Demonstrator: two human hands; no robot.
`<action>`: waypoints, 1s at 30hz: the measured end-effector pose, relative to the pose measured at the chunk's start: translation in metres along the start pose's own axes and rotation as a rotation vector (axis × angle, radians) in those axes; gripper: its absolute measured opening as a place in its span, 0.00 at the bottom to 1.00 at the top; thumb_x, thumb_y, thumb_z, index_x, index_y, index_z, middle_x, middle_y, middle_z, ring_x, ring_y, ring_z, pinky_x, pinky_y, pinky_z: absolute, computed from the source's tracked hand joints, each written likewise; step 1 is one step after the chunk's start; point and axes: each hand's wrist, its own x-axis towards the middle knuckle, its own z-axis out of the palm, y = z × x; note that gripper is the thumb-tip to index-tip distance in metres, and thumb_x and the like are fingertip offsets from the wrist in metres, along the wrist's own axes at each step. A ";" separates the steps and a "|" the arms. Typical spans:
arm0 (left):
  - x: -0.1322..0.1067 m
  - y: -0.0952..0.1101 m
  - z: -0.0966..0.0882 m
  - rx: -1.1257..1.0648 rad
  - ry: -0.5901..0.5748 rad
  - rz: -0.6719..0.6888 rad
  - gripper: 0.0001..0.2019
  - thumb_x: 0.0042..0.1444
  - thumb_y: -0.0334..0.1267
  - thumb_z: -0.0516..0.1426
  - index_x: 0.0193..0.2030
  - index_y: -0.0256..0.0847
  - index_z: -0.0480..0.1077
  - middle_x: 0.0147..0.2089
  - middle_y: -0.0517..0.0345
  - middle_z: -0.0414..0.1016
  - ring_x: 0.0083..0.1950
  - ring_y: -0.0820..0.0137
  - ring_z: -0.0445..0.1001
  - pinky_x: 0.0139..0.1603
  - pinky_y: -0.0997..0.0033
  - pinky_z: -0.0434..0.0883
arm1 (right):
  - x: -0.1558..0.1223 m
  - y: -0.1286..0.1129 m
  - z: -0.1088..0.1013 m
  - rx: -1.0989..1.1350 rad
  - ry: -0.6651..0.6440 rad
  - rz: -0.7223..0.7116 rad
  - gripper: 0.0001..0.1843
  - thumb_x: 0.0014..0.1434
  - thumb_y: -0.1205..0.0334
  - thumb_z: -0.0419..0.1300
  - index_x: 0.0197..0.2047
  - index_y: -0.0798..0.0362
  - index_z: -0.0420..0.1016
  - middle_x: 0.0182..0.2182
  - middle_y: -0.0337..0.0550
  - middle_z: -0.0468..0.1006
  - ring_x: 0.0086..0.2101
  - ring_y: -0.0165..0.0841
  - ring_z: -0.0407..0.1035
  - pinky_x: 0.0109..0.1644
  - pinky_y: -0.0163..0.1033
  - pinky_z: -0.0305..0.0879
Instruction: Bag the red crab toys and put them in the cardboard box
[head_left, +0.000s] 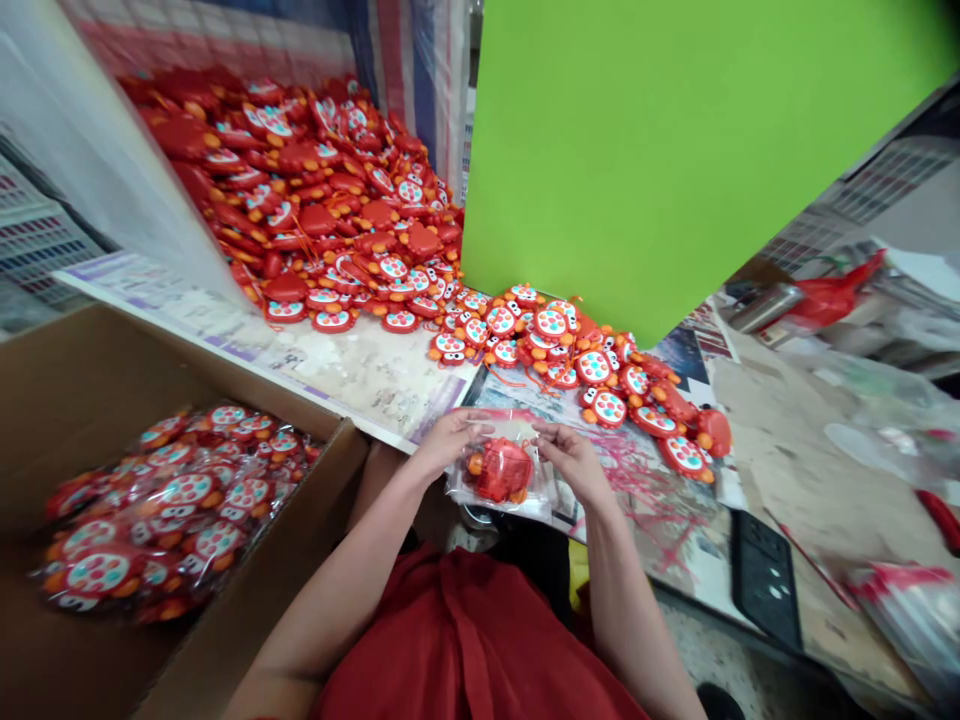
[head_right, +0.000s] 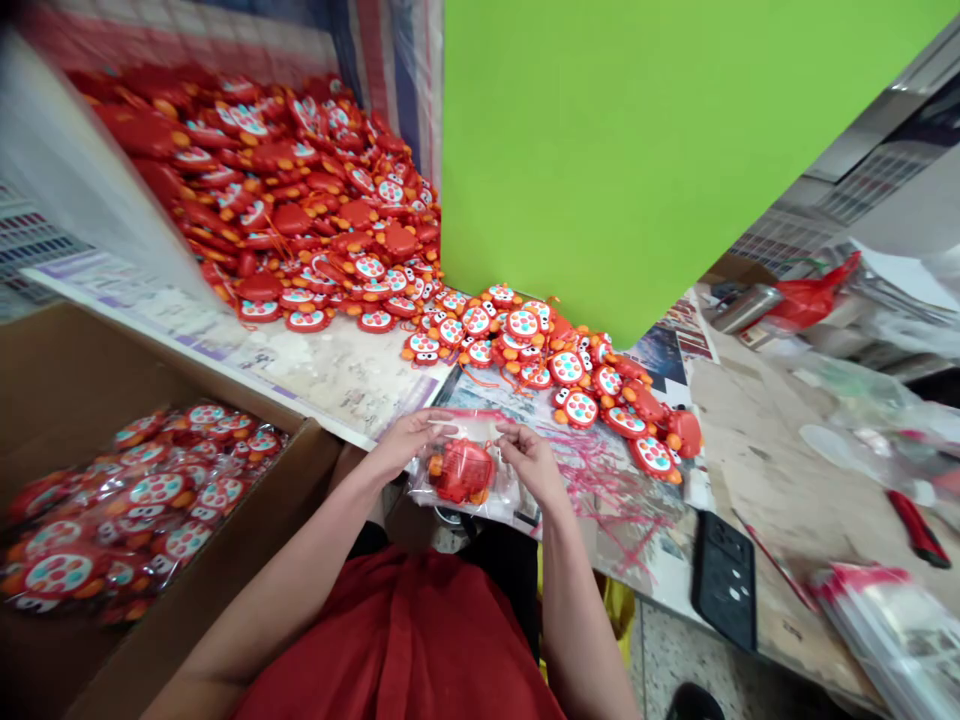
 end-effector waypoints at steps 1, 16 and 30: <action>0.001 0.000 -0.001 -0.016 0.014 -0.010 0.20 0.50 0.44 0.65 0.48 0.37 0.72 0.45 0.49 0.80 0.41 0.67 0.79 0.31 0.76 0.68 | -0.001 -0.002 -0.002 0.009 0.010 -0.007 0.22 0.49 0.51 0.67 0.44 0.55 0.77 0.28 0.40 0.77 0.25 0.30 0.67 0.29 0.36 0.63; -0.010 0.015 -0.001 -0.181 -0.082 0.096 0.12 0.48 0.44 0.60 0.27 0.38 0.66 0.28 0.59 0.73 0.38 0.64 0.80 0.28 0.76 0.70 | -0.009 -0.006 -0.024 -0.008 0.048 -0.145 0.09 0.54 0.56 0.62 0.35 0.49 0.81 0.34 0.42 0.79 0.31 0.33 0.71 0.38 0.41 0.69; -0.102 0.102 -0.067 0.795 0.885 0.474 0.14 0.61 0.38 0.53 0.53 0.42 0.70 0.40 0.56 0.80 0.41 0.62 0.79 0.46 0.59 0.74 | 0.060 0.016 -0.076 -0.618 0.484 -0.283 0.20 0.52 0.56 0.56 0.47 0.56 0.73 0.43 0.55 0.76 0.43 0.44 0.70 0.49 0.52 0.66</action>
